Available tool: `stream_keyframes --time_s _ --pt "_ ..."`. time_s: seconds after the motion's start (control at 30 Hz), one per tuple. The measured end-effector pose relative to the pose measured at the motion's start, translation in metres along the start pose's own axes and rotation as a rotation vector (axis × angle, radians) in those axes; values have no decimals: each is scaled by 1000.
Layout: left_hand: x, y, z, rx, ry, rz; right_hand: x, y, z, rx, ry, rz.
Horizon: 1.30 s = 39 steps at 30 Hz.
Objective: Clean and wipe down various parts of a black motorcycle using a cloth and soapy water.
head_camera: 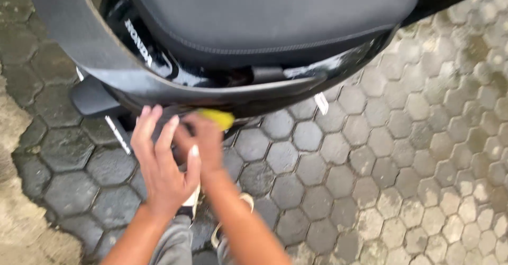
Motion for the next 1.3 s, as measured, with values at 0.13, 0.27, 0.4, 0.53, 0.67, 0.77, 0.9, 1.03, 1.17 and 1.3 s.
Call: stream_keyframes --time_s 0.13,0.27,0.4,0.53,0.67,0.77,0.9,1.03,1.17,1.3 --pt "-18 24 -2 -144 -67 52 108 -53 -19 170 203 -108" --pt "-29 49 -14 -138 -211 -40 134 -93 -15 535 431 -30" --pt "-42 43 -32 14 -320 -114 60 -26 -19 465 304 -312" --pt "-86 31 -56 164 -567 -153 -8 42 -11 140 -158 -339" --pt "-113 12 -72 286 -693 -286 -8 43 -3 -251 -645 -408" --pt "-134 18 -89 269 -834 -567 54 -8 -16 -331 -898 -676" --pt "-137 13 -98 197 -952 -578 146 -49 -29 -469 -811 -719" --pt "-155 22 -117 214 -1004 -666 100 -4 -22 -358 -826 -688" --pt "-181 15 -152 342 -1104 -634 13 100 -24 -398 -883 -704" --pt "-212 0 -183 352 -1113 -524 22 189 -50 -474 -847 -636"
Point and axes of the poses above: each hand's wrist, its own z-axis towards the middle knuckle, its own y-axis out of the palm, x = y × z, the point moved 6 cm from there along z, towards the middle knuckle, and after that the axes turned 2 degrees about x, right-handed, at the moved point
